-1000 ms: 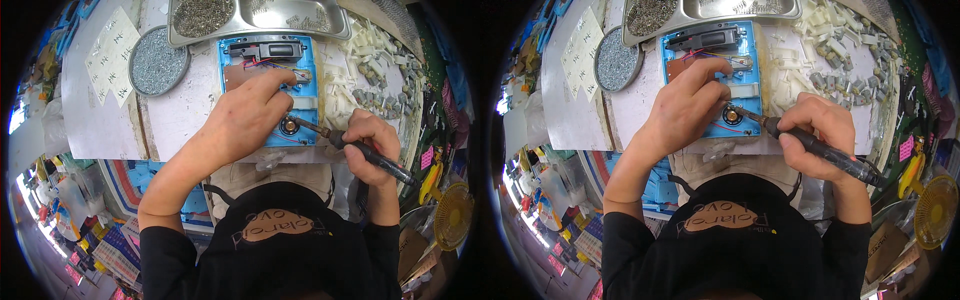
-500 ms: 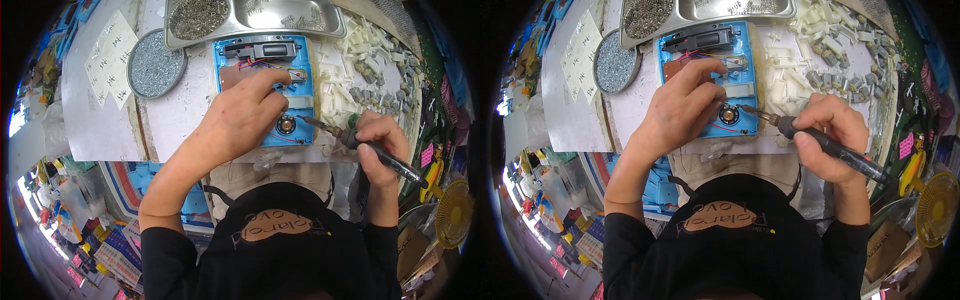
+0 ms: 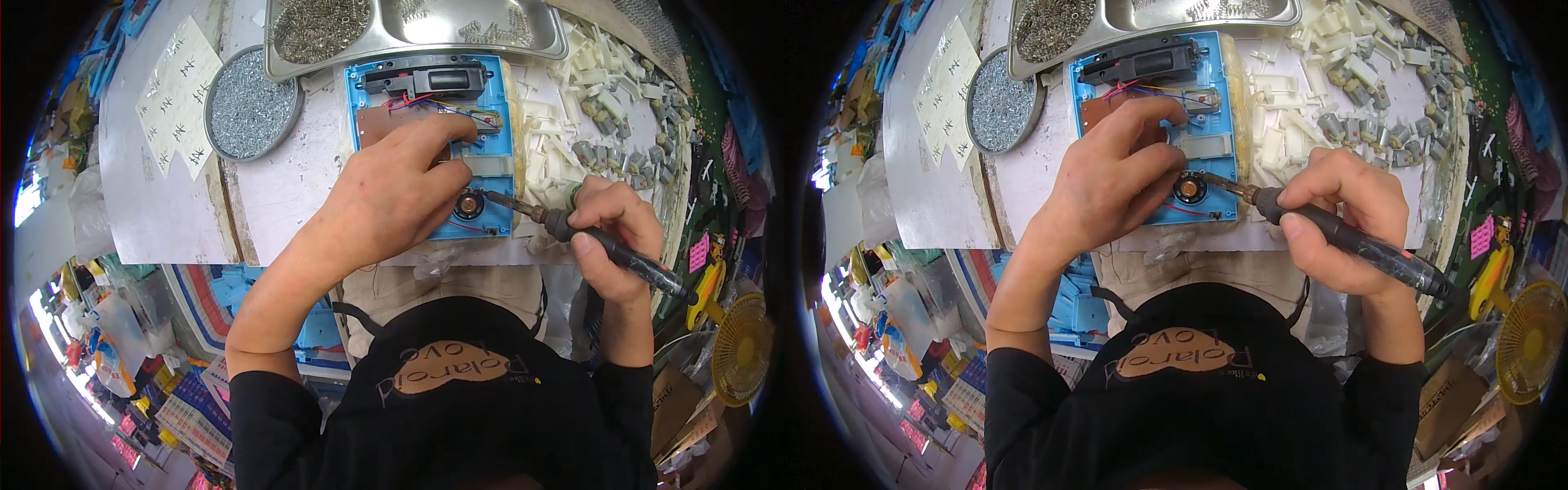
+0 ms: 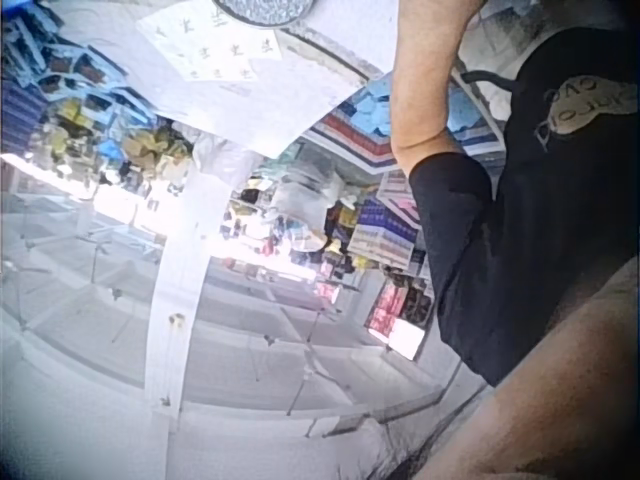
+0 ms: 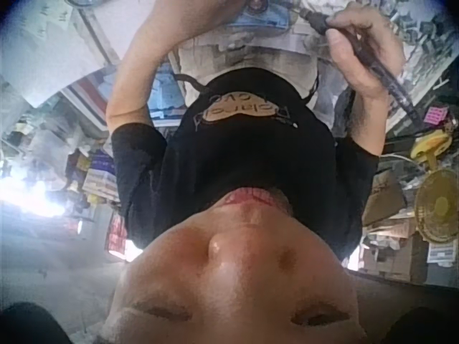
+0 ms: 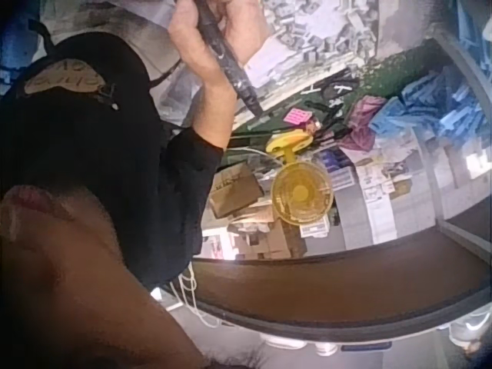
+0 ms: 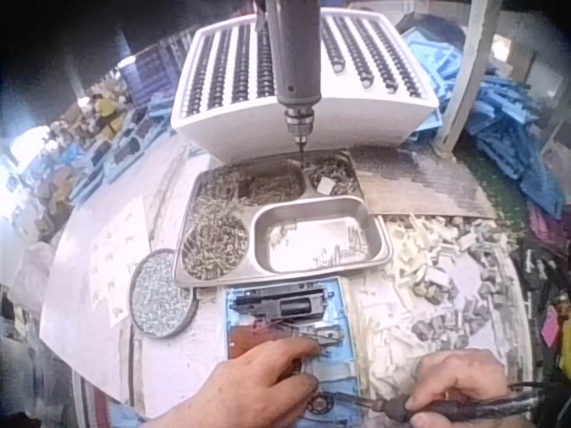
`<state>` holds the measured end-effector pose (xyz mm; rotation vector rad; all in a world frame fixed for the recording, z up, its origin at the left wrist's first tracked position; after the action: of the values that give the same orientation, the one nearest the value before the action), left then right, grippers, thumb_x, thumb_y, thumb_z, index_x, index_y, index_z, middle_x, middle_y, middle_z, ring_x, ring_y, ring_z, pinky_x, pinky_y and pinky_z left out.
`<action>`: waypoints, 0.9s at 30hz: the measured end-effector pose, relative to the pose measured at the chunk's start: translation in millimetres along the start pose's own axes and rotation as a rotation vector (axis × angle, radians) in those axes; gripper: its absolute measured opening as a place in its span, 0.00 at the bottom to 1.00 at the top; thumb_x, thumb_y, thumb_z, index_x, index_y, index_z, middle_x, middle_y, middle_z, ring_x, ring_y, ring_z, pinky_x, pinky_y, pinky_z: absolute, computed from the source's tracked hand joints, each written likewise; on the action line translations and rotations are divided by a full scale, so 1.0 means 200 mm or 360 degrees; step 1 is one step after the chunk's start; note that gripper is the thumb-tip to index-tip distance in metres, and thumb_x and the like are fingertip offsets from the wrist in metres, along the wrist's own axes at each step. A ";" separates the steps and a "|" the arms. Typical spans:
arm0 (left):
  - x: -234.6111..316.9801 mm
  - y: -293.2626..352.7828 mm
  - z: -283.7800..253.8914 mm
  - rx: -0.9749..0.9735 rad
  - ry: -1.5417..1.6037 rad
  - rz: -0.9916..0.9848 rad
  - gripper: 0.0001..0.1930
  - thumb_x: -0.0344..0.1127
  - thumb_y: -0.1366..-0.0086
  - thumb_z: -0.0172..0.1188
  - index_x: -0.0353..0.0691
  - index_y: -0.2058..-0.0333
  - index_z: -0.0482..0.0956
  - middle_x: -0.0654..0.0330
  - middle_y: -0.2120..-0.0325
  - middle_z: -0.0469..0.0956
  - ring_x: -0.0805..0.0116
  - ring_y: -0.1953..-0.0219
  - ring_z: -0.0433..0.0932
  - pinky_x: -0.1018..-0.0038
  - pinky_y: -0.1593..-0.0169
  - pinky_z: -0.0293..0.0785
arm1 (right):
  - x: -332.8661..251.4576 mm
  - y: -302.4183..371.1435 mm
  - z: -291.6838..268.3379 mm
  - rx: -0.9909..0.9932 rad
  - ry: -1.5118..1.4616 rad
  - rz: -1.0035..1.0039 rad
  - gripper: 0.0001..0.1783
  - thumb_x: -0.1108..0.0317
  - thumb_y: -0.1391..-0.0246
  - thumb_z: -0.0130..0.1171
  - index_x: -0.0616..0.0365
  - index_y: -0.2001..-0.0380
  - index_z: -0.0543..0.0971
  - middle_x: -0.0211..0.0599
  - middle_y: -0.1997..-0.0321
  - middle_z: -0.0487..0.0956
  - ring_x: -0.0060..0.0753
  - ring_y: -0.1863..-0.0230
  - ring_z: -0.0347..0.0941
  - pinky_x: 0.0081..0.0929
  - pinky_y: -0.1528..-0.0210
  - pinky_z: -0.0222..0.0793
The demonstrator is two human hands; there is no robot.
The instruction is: Assembling electronic components by soldering wires and using an electric screwdriver to secure a plastic casing.
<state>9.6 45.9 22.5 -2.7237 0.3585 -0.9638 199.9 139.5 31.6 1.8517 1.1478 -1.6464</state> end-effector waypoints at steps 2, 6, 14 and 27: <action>0.00 0.00 0.00 -0.0003 0.0013 -0.0005 0.11 0.23 0.48 0.70 0.40 0.66 0.79 0.57 0.50 0.75 0.62 0.62 0.79 0.68 0.60 0.78 | 0.00 0.01 0.00 -0.0094 0.0043 0.0153 0.11 0.69 0.50 0.66 0.63 0.66 0.76 0.32 0.73 0.72 0.24 0.73 0.63 0.24 0.70 0.56; 0.00 0.00 0.00 -0.0021 0.0032 -0.0022 0.11 0.23 0.49 0.70 0.40 0.67 0.80 0.57 0.50 0.75 0.62 0.63 0.79 0.68 0.60 0.78 | 0.01 0.01 0.01 -0.0132 0.0071 0.0238 0.13 0.67 0.49 0.65 0.63 0.67 0.75 0.34 0.72 0.72 0.26 0.71 0.64 0.25 0.67 0.57; -0.01 0.00 -0.01 -0.0021 0.0104 -0.0023 0.11 0.22 0.50 0.69 0.40 0.67 0.80 0.57 0.50 0.74 0.64 0.64 0.78 0.70 0.61 0.78 | -0.01 -0.01 0.00 -0.0066 0.0046 0.0061 0.10 0.72 0.52 0.66 0.64 0.66 0.78 0.31 0.75 0.72 0.22 0.77 0.62 0.23 0.73 0.54; 0.00 0.01 0.00 -0.0015 0.0012 -0.0008 0.12 0.23 0.51 0.70 0.41 0.68 0.79 0.57 0.49 0.75 0.63 0.63 0.79 0.68 0.60 0.79 | 0.00 -0.03 0.02 -0.0057 0.0075 0.0051 0.09 0.73 0.54 0.67 0.62 0.68 0.79 0.30 0.77 0.73 0.21 0.80 0.62 0.23 0.77 0.54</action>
<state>9.4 44.9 21.1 -2.7315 0.3588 -0.9767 192.8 139.6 32.0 1.8860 1.1531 -1.5624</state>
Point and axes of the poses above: each hand's wrist, its own y-axis away from the middle knuckle, its own z-axis out of the palm, x = y × z, the point moved 7 cm from there along -y, towards the middle knuckle
